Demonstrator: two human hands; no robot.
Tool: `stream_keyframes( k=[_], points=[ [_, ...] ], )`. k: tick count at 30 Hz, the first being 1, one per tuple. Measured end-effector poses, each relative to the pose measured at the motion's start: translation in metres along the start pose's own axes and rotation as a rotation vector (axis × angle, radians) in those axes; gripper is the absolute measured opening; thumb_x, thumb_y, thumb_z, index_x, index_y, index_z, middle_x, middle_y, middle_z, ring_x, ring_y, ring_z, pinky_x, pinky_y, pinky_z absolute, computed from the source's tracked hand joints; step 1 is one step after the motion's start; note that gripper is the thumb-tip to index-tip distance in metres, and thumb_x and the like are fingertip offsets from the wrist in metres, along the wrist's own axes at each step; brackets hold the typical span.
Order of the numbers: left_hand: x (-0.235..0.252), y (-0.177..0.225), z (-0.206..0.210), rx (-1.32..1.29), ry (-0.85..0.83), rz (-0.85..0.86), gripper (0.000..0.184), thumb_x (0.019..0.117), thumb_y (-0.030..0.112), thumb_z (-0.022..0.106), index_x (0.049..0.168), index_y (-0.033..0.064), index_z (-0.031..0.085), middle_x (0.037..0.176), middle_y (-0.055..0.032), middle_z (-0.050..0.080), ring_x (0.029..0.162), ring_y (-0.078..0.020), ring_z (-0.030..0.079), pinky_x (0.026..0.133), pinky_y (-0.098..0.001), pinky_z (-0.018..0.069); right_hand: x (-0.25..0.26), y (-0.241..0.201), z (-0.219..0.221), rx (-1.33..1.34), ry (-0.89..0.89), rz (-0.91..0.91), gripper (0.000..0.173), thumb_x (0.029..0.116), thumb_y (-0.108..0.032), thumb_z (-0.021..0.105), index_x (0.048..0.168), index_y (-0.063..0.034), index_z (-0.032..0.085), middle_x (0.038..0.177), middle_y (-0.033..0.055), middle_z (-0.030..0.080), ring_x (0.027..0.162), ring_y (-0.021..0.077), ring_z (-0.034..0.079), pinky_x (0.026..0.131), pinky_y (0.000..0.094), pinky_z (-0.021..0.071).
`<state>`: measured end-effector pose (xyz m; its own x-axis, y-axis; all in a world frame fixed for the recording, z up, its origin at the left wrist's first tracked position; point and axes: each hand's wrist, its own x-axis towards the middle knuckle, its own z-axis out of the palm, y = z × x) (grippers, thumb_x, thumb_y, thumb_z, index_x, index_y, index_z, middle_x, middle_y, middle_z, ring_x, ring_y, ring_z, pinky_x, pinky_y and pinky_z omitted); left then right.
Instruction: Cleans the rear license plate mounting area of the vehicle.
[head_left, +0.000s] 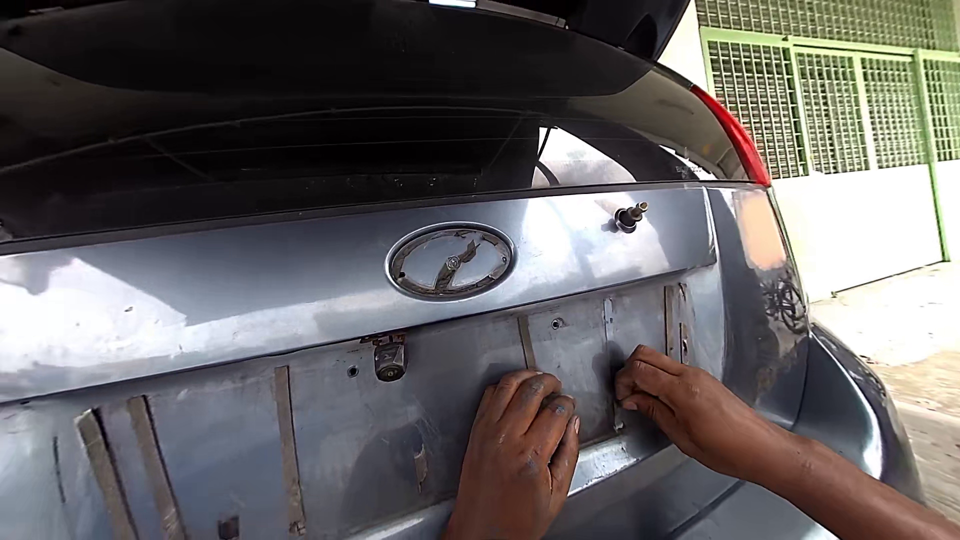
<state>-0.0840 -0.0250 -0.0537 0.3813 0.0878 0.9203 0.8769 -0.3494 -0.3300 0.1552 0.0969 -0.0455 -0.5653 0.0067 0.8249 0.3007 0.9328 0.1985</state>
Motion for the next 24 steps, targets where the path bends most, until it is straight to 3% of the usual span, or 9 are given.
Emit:
stream_keyframes(
  k=[3, 6, 9, 12, 16, 24],
  points=[
    [0.009, 0.013, 0.007, 0.12, -0.028, -0.043, 0.023, 0.0958, 0.038, 0.062, 0.099, 0.023, 0.079, 0.106, 0.0043, 0.073, 0.108, -0.0195, 0.065, 0.086, -0.0342, 0.0526, -0.018, -0.002, -0.002, 0.232, 0.147, 0.152, 0.019, 0.1045, -0.031, 0.056, 0.101, -0.0146, 0.066, 0.1, -0.0013, 0.064, 0.082, 0.0026, 0.062, 0.069, 0.0173, 0.055],
    [0.021, 0.025, 0.019, 0.205, -0.111, -0.023, 0.029, 0.0925, 0.047, 0.064, 0.104, 0.0248, 0.079, 0.108, 0.0048, 0.072, 0.105, -0.0213, 0.065, 0.082, -0.0382, 0.0514, -0.042, -0.009, 0.017, 0.254, 0.469, 0.271, 0.019, 0.1021, -0.031, 0.061, 0.102, -0.0132, 0.068, 0.096, 0.0001, 0.066, 0.073, 0.0033, 0.063, 0.058, 0.0182, 0.055],
    [0.025, 0.031, 0.028, 0.249, -0.167, 0.078, 0.027, 0.0928, 0.043, 0.065, 0.101, 0.0213, 0.078, 0.106, 0.002, 0.071, 0.103, -0.0212, 0.066, 0.079, -0.0364, 0.0517, -0.06, -0.022, 0.039, 0.232, 0.613, 0.359, 0.018, 0.0999, -0.027, 0.064, 0.099, -0.0094, 0.068, 0.092, 0.003, 0.065, 0.073, 0.0039, 0.061, 0.06, 0.0179, 0.0537],
    [0.029, 0.038, 0.029, 0.241, -0.189, 0.129, 0.02, 0.0935, 0.028, 0.067, 0.094, 0.0128, 0.08, 0.095, -0.0025, 0.071, 0.088, -0.019, 0.069, 0.067, -0.027, 0.0573, -0.067, -0.03, 0.048, 0.202, 0.623, 0.355, 0.017, 0.0995, -0.024, 0.065, 0.096, -0.0078, 0.067, 0.091, 0.0051, 0.065, 0.077, 0.0046, 0.061, 0.065, 0.0168, 0.0515],
    [0.04, 0.053, 0.025, 0.346, -0.305, 0.179, 0.019, 0.0942, 0.019, 0.064, 0.09, 0.0075, 0.079, 0.09, -0.0067, 0.071, 0.077, -0.0193, 0.07, 0.052, -0.0266, 0.0538, -0.079, -0.024, 0.056, 0.12, 0.602, 0.254, 0.016, 0.0992, -0.025, 0.065, 0.097, -0.0094, 0.065, 0.093, 0.0061, 0.064, 0.084, 0.0066, 0.062, 0.072, 0.0153, 0.052],
    [0.045, 0.05, 0.023, 0.412, -0.374, 0.321, 0.02, 0.0961, 0.006, 0.058, 0.092, 0.0067, 0.077, 0.092, -0.0075, 0.073, 0.074, -0.0184, 0.07, 0.053, -0.0253, 0.0536, -0.088, -0.017, 0.051, 0.284, 0.553, 0.239, 0.022, 0.0991, -0.022, 0.065, 0.092, -0.0008, 0.067, 0.087, 0.0158, 0.065, 0.08, 0.017, 0.063, 0.07, 0.0228, 0.0515]
  ],
)
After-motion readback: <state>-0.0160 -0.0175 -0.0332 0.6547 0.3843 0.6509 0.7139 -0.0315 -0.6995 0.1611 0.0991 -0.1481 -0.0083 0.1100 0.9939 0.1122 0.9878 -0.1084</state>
